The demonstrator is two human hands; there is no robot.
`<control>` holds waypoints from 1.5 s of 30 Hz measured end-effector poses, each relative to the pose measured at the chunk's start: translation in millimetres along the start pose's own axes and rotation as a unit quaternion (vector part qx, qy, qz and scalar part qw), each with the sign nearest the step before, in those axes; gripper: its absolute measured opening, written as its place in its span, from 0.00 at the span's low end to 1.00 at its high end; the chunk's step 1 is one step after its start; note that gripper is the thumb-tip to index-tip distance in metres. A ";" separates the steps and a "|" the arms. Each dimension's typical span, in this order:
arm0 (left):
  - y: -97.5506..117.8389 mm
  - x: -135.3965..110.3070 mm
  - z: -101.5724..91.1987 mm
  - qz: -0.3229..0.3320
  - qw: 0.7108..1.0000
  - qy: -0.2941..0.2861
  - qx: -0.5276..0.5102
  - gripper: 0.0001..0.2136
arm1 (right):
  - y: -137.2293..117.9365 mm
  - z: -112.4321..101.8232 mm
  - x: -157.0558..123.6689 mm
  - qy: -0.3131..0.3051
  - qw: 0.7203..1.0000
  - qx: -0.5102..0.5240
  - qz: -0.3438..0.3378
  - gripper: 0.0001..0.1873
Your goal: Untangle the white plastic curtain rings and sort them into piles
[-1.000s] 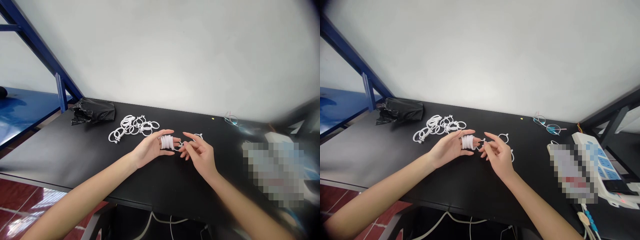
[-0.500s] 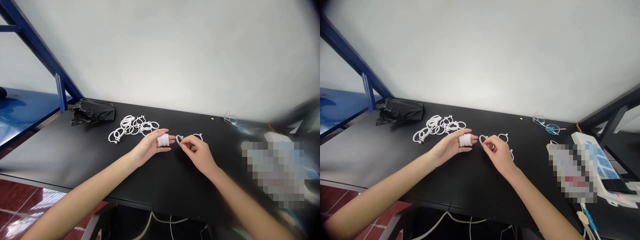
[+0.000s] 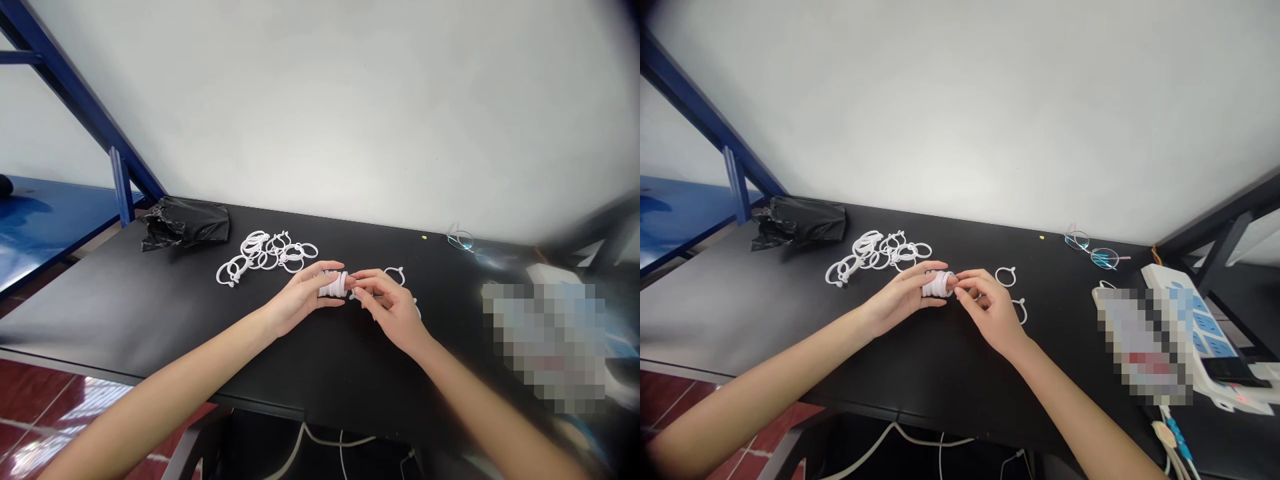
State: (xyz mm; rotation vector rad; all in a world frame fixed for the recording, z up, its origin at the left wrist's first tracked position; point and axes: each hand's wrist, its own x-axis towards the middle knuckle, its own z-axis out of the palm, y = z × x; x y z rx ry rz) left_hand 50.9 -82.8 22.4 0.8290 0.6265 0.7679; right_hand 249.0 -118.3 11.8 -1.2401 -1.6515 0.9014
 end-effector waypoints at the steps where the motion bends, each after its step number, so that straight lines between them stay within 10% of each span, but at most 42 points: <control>1: 1.3 0.0 -0.7 0.006 1.000 -0.001 0.001 0.13 | 0.9 -1.6 0.8 0.005 1.000 -0.001 0.004 0.09; 11: -1.5 -4.7 3.2 0.111 0.980 -0.002 0.163 0.09 | -6.1 -5.2 5.2 -0.020 0.985 0.118 0.127 0.14; 25: -10.3 -24.1 30.2 0.232 0.895 -0.216 0.315 0.03 | -10.5 16.8 -6.2 -0.221 0.931 0.219 0.193 0.11; 40: -8.8 -23.4 27.6 0.223 0.902 -0.204 0.307 0.13 | -4.0 24.5 -16.3 -0.067 0.980 0.183 0.047 0.10; 45: -9.6 -21.4 28.3 0.285 0.887 -0.111 0.345 0.18 | 2.0 32.0 -17.9 0.032 0.993 0.116 -0.006 0.03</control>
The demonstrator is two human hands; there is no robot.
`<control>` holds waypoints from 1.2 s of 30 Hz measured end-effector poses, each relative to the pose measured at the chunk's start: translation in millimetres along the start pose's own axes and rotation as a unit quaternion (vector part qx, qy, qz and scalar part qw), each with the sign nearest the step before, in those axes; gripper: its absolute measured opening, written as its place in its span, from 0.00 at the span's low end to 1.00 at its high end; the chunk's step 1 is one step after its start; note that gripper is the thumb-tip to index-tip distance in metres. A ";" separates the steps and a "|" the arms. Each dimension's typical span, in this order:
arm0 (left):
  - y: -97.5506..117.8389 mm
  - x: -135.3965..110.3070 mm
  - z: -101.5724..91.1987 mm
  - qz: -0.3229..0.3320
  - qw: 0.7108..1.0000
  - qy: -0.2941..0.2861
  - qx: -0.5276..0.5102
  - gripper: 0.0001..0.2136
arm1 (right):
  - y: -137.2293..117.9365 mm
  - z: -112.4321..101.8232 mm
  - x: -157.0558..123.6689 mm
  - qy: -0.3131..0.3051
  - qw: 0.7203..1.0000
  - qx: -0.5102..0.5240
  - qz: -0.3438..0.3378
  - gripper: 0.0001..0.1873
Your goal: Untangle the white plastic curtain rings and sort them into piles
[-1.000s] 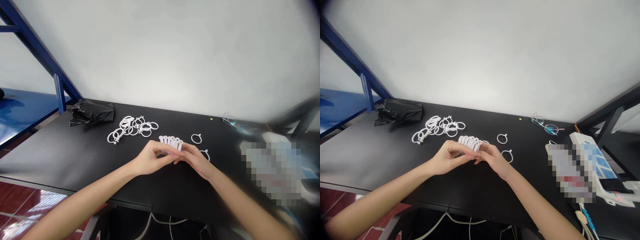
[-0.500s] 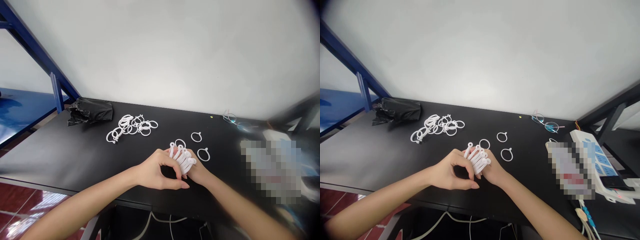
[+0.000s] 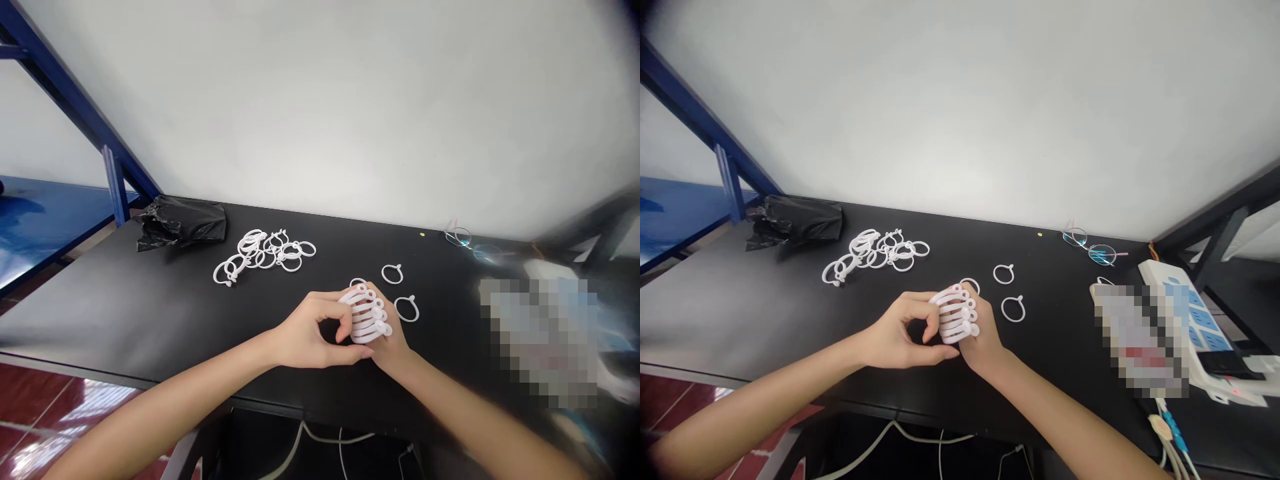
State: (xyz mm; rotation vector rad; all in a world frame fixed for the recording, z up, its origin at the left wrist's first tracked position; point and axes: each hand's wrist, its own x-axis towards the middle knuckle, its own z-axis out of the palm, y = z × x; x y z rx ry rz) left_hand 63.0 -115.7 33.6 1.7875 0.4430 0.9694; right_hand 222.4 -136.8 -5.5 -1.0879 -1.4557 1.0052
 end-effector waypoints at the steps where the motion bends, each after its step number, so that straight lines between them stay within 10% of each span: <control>1: -1.2 -0.2 1.0 0.010 0.999 0.023 0.023 0.18 | 2.2 0.4 -0.3 0.012 1.000 -0.007 -0.012 0.04; 9: -17.2 -7.4 12.8 0.118 0.962 0.117 0.215 0.23 | 0.0 -3.3 -0.6 0.042 0.988 -0.125 -0.085 0.04; 15: -26.3 -3.4 4.6 0.117 0.908 0.058 0.398 0.26 | -3.8 -1.2 -3.5 0.006 0.982 -0.165 -0.088 0.10; 28: -29.9 -3.5 0.8 0.095 0.898 0.045 0.426 0.27 | -7.0 -2.6 -2.0 -0.029 0.976 -0.211 -0.054 0.12; 36: -29.6 -2.8 -11.0 -0.028 0.957 0.033 0.286 0.26 | -12.3 6.0 -4.1 -0.077 0.987 -0.134 0.039 0.17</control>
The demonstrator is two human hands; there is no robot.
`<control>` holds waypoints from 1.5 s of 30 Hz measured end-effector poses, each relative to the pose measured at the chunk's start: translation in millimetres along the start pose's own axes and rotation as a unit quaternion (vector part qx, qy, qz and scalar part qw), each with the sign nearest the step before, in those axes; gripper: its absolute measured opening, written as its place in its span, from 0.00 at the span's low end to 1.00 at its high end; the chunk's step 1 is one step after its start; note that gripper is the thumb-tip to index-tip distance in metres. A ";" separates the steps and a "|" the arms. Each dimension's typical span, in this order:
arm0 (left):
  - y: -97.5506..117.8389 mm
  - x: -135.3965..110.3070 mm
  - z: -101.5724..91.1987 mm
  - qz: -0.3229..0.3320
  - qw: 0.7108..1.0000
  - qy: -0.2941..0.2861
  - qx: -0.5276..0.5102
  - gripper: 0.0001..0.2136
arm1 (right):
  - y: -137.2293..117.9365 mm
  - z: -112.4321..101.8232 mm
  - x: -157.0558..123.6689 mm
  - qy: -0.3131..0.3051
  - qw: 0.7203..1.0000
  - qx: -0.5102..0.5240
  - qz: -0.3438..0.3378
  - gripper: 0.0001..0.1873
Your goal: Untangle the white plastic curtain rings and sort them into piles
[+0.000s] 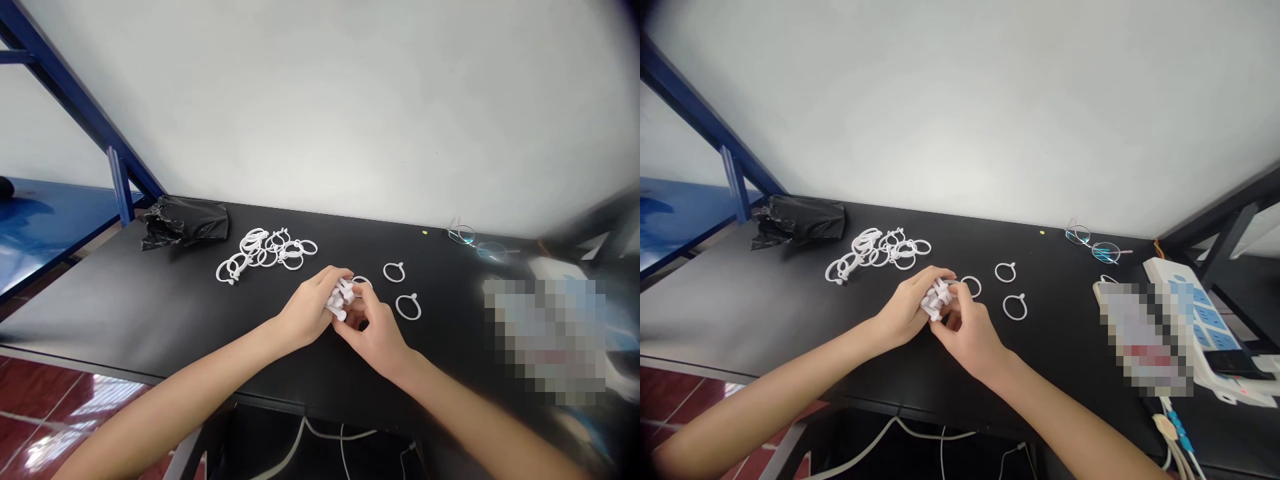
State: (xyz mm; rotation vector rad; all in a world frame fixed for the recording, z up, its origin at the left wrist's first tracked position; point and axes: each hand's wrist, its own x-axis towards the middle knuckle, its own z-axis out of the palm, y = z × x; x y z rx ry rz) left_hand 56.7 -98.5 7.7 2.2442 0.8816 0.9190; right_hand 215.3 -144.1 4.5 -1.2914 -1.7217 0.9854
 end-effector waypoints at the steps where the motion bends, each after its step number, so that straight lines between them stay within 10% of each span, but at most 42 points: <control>1: -1.9 -0.1 -1.0 -0.006 1.000 -0.004 -0.020 0.26 | -0.8 -1.1 0.3 -0.010 0.999 0.033 0.018 0.17; 8: -5.3 -0.2 -6.7 -0.011 0.994 0.008 -0.110 0.19 | -2.5 -24.1 10.4 -0.150 0.942 0.282 0.104 0.17; 25: -5.4 3.0 -11.2 0.081 0.990 -0.022 -0.111 0.23 | -6.5 -28.2 14.1 -0.115 0.889 0.414 0.161 0.14; 36: -3.4 7.8 -8.9 -0.108 0.939 -0.095 -0.312 0.18 | -3.4 -26.8 12.1 0.009 0.972 0.228 0.053 0.11; 45: -4.8 7.5 6.3 -0.206 0.869 -0.121 -0.433 0.23 | -5.2 -18.6 4.4 -0.093 0.960 0.255 0.065 0.09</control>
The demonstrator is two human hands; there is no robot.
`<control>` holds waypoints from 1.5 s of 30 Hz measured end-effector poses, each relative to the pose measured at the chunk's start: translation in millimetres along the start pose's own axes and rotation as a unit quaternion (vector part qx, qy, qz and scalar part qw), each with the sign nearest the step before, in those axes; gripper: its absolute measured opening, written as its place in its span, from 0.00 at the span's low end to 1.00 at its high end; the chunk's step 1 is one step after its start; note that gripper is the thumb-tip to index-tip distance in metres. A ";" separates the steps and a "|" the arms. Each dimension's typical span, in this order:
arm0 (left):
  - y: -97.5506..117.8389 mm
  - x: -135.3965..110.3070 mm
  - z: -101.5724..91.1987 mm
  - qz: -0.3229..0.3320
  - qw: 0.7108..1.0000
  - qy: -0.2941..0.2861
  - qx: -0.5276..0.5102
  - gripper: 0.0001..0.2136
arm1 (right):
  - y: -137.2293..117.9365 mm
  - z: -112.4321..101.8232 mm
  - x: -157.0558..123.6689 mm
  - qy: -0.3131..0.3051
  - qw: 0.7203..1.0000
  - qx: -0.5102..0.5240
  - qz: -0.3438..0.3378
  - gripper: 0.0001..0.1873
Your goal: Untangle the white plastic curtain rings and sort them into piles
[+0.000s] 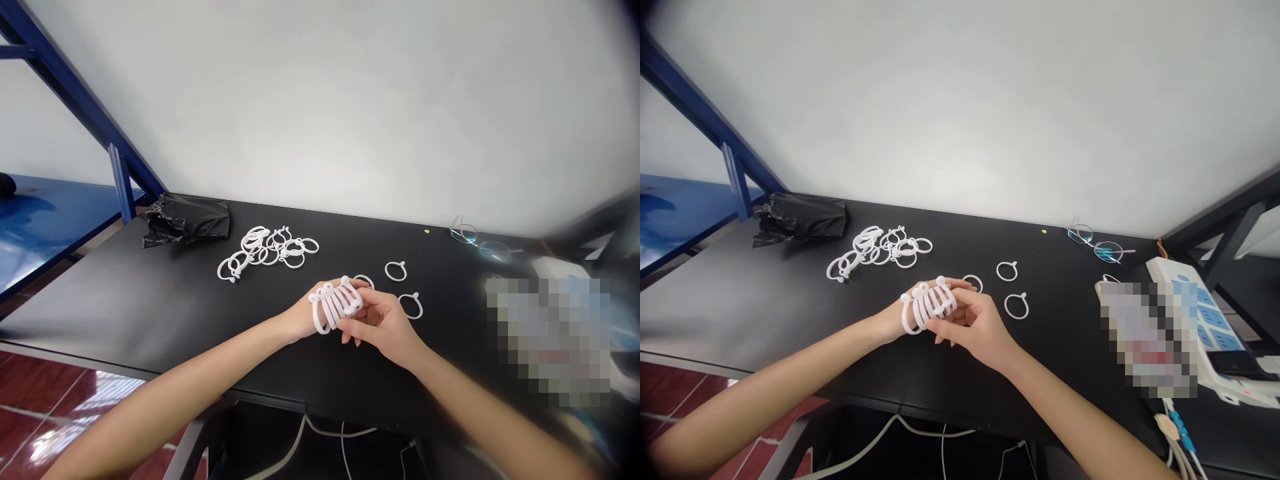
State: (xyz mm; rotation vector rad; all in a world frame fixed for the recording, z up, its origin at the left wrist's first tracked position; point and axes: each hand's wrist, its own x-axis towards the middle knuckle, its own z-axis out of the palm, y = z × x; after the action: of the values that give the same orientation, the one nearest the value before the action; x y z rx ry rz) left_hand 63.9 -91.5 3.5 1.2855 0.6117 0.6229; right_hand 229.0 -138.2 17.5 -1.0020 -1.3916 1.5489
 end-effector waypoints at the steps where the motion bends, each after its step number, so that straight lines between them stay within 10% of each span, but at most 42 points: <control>1: -1.1 -0.9 0.6 0.005 1.000 -0.012 0.001 0.25 | 0.2 1.4 0.6 -0.002 1.000 0.005 0.011 0.09; 9: 0.7 -9.3 0.6 0.120 0.972 -0.034 0.197 0.27 | -5.4 2.7 3.7 -0.019 0.992 0.043 0.119 0.22; 15: 4.4 -10.3 -1.1 0.105 0.978 -0.061 0.172 0.29 | -7.3 1.3 1.4 -0.063 0.991 0.048 0.105 0.14; 23: 1.6 -6.1 -6.2 0.218 0.897 -0.021 0.383 0.24 | -0.5 9.5 2.3 0.003 0.994 0.033 0.108 0.14; 31: 5.7 -3.3 -5.6 0.209 0.916 -0.024 0.342 0.23 | 2.7 16.9 -1.4 0.030 0.996 0.035 0.078 0.16; 37: 4.5 -3.8 -7.6 0.230 0.875 0.011 0.427 0.19 | 6.4 20.4 -0.2 0.095 0.994 -0.005 0.057 0.12; 45: 5.9 -5.7 -3.5 0.099 0.984 -0.085 0.124 0.26 | -1.6 15.5 -2.8 0.023 0.996 0.033 0.082 0.11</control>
State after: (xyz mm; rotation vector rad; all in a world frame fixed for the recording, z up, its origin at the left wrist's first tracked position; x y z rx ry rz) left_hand 57.0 -92.3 9.0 1.6302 0.4326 0.6034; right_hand 215.7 -146.2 20.4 -1.1284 -1.2432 1.6698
